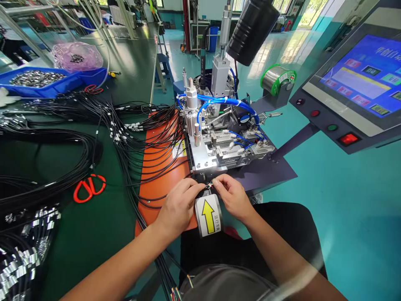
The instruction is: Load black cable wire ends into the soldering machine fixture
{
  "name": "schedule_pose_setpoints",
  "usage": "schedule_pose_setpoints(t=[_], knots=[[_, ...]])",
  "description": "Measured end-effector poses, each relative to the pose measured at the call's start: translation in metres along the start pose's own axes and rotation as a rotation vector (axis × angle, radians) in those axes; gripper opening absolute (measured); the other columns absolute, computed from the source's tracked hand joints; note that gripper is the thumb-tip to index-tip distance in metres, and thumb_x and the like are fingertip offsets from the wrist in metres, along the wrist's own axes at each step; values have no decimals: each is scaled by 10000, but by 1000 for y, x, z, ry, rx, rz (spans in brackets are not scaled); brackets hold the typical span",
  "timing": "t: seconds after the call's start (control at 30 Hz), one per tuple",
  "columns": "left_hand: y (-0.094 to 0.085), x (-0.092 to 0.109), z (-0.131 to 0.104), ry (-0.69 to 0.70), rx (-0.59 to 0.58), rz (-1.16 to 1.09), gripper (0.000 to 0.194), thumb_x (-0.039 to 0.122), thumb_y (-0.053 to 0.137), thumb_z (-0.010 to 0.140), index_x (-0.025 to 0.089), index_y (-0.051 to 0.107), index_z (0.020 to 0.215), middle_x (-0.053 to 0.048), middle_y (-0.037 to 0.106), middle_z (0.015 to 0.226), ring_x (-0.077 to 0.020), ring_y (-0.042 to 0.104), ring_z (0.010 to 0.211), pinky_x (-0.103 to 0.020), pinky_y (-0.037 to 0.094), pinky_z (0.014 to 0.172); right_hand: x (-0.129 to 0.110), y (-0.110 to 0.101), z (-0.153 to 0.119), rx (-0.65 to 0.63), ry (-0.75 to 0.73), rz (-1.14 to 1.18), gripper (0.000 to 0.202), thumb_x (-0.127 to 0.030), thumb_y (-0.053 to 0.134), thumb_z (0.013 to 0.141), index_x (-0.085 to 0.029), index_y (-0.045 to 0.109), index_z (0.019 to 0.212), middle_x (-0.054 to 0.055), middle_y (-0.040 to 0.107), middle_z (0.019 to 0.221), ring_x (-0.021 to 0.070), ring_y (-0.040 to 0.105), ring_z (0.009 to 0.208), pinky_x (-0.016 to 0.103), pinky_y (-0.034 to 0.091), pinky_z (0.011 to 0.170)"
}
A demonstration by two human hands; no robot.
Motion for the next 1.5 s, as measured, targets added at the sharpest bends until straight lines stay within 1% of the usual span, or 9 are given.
schedule_pose_setpoints(t=[0.27,0.53,0.87,1.23,1.5], knots=[[1,0,3,-18,-7,41,246,90,451,947,137,655,1077,-71,588,911,-179,558,851,-292,500,745,4,3,1,18,35,-19,263,-429,531,929,-194,592,828,-13,586,731,146,539,673,257,402,611],[1,2,4,-27,-7,62,243,105,447,954,115,660,1069,-72,574,884,-182,554,833,-291,492,727,6,4,2,26,27,-15,253,-417,528,934,-196,595,832,-9,596,753,149,548,691,259,412,631],[2,2,4,-37,-11,90,247,126,429,967,138,655,1066,-67,569,885,-181,550,829,-295,491,731,5,4,1,34,23,-23,248,-410,529,936,-196,589,824,-14,582,731,144,543,671,251,411,606],[3,2,4,-52,-28,123,250,90,444,945,147,654,1069,-53,535,871,-176,525,813,-288,468,710,8,8,-2,83,6,-17,258,-425,517,943,-201,600,845,-10,608,749,141,555,656,255,431,616],[3,3,5,-82,-29,103,252,122,424,968,153,654,1067,-47,528,866,-166,526,809,-273,465,709,3,7,-2,90,-13,-42,268,-434,504,938,-206,598,836,-4,605,717,151,551,630,261,428,582]])
Point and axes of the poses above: each hand's wrist, its own z-axis towards the middle knuckle, its own y-axis out of the palm, x = y × z, the point moved 1 cm from there along z, towards the middle knuckle
